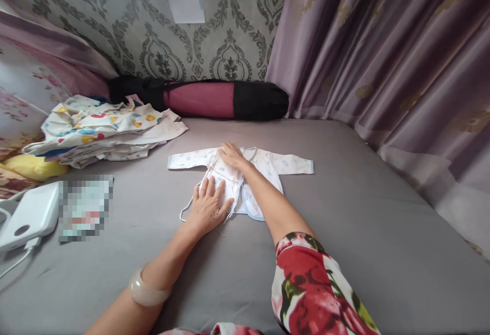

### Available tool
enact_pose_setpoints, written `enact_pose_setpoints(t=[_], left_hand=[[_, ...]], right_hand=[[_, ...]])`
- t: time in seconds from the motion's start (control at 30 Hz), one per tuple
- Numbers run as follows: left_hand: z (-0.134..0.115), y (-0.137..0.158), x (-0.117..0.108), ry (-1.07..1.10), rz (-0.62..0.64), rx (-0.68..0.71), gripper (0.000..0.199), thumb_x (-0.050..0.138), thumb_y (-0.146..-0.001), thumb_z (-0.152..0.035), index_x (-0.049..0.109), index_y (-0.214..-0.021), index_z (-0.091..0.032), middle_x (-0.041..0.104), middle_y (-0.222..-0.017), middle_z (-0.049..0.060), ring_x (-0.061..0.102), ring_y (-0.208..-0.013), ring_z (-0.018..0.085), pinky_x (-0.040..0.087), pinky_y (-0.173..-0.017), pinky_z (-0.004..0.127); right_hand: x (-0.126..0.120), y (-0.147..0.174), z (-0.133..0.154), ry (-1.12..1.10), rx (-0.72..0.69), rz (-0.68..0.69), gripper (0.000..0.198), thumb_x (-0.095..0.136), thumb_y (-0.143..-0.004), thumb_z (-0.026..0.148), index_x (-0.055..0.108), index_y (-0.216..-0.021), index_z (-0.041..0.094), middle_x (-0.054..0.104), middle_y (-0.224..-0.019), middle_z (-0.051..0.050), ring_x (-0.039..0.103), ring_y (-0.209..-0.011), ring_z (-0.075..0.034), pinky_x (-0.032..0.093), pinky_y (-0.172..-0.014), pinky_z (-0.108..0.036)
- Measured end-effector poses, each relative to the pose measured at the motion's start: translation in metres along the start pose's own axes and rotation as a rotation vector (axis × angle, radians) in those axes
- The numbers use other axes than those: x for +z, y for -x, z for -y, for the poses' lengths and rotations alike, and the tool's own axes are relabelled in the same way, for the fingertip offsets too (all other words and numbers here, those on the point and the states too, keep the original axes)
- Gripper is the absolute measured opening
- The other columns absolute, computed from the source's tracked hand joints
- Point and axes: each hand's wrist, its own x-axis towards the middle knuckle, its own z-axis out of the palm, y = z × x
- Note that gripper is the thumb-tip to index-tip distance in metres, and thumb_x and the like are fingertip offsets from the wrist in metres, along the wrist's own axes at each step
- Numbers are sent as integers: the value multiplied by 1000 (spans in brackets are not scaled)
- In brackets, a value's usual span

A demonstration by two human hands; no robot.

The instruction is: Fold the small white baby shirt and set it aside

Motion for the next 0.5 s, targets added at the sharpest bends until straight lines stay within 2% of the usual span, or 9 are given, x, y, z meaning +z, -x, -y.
enact_pose_setpoints(t=[0.07, 0.13, 0.2, 0.23, 0.33, 0.43, 0.5], left_hand=[[0, 0, -3, 15, -1, -4, 64, 38, -94, -55, 41, -145, -16, 31, -156, 21, 22, -146, 39, 20, -114, 59], [-1, 0, -5, 30, -25, 6, 60, 42, -94, -51, 44, -141, -14, 34, -154, 22, 25, -145, 38, 21, -114, 59], [-3, 0, -5, 56, -81, 40, 53, 45, -94, -45, 47, -138, -14, 39, -151, 22, 30, -143, 36, 22, -113, 59], [-3, 0, -5, 76, -118, 63, 49, 46, -95, -41, 48, -136, -14, 42, -149, 21, 33, -142, 35, 22, -114, 58], [-5, -2, -1, 159, -214, 141, 37, 45, -96, -31, 52, -129, -17, 50, -144, 17, 39, -139, 31, 26, -113, 56], [-5, -5, 6, 238, -257, 229, 29, 43, -96, -25, 55, -121, -19, 57, -137, 13, 45, -135, 29, 32, -111, 52], [-4, -8, 11, 286, -292, 271, 27, 42, -95, -22, 57, -117, -19, 60, -132, 12, 48, -132, 28, 35, -110, 51]], right_hand=[[-15, 8, -7, -101, 8, -125, 48, 31, -101, 32, 44, -143, 13, 43, -151, -12, 40, -138, -16, 31, -111, -27], [-29, 24, -17, -155, 45, -253, 39, 38, -97, 25, 54, -131, 15, 61, -133, -11, 57, -120, -17, 41, -100, -26], [-38, 47, -28, -129, 96, -309, 29, 42, -93, 22, 63, -112, 17, 71, -109, -8, 64, -102, -19, 46, -90, -29], [-40, 61, -33, -97, 113, -302, 24, 45, -91, 22, 65, -104, 18, 72, -101, -7, 65, -96, -20, 46, -86, -29], [-40, 103, -40, -35, 85, -164, 15, 49, -85, 20, 64, -87, 19, 70, -88, -4, 64, -85, -19, 45, -75, -26], [-31, 139, -31, -29, 76, -47, 12, 51, -83, 21, 60, -91, 21, 69, -85, -2, 64, -82, -18, 42, -69, -24], [-25, 156, -19, 8, 83, -3, 18, 55, -82, 27, 57, -99, 21, 69, -90, -4, 64, -83, -19, 42, -68, -26]])
